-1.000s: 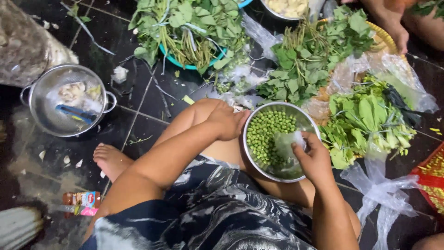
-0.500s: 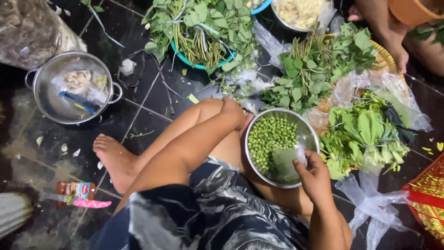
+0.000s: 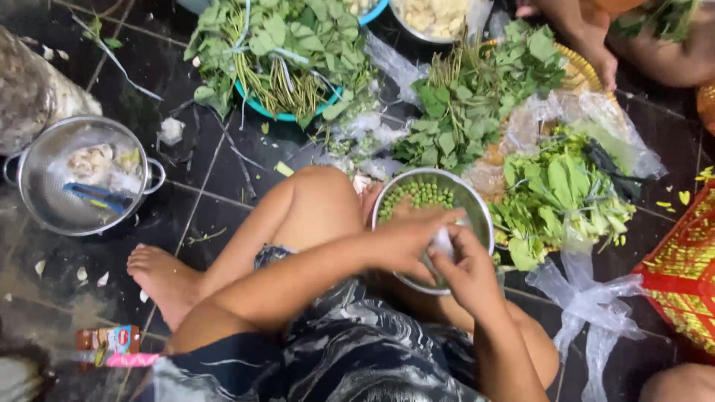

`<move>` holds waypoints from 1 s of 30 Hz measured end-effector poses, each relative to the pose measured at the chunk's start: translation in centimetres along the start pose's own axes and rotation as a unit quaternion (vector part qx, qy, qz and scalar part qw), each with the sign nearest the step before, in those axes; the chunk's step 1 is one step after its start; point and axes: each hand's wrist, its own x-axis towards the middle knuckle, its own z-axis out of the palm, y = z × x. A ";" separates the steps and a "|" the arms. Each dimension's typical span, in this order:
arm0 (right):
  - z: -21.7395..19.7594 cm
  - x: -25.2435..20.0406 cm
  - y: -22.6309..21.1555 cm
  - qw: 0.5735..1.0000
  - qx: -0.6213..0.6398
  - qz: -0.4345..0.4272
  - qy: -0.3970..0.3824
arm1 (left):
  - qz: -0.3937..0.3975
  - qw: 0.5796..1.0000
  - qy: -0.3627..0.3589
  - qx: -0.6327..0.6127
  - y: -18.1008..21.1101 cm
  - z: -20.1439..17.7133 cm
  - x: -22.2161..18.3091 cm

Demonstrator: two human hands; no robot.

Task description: A person is portioning green peas from a large metal bowl into small individual plastic bags while sitting on the floor.

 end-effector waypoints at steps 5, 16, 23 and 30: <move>-3.0 -0.7 2.6 0.999 -0.002 -0.008 0.045 | -0.080 0.989 0.012 -0.125 -1.4 4.3 0.9; -9.9 -1.0 1.8 0.972 0.136 -0.040 0.188 | -0.042 0.988 0.128 0.081 -5.6 5.9 0.0; -3.3 0.1 1.8 0.996 -0.039 0.074 0.025 | -0.064 0.982 0.106 0.140 -4.0 7.1 0.0; -11.9 1.0 7.3 0.977 0.088 0.045 0.190 | -0.114 0.985 0.063 0.109 -5.3 4.9 -0.1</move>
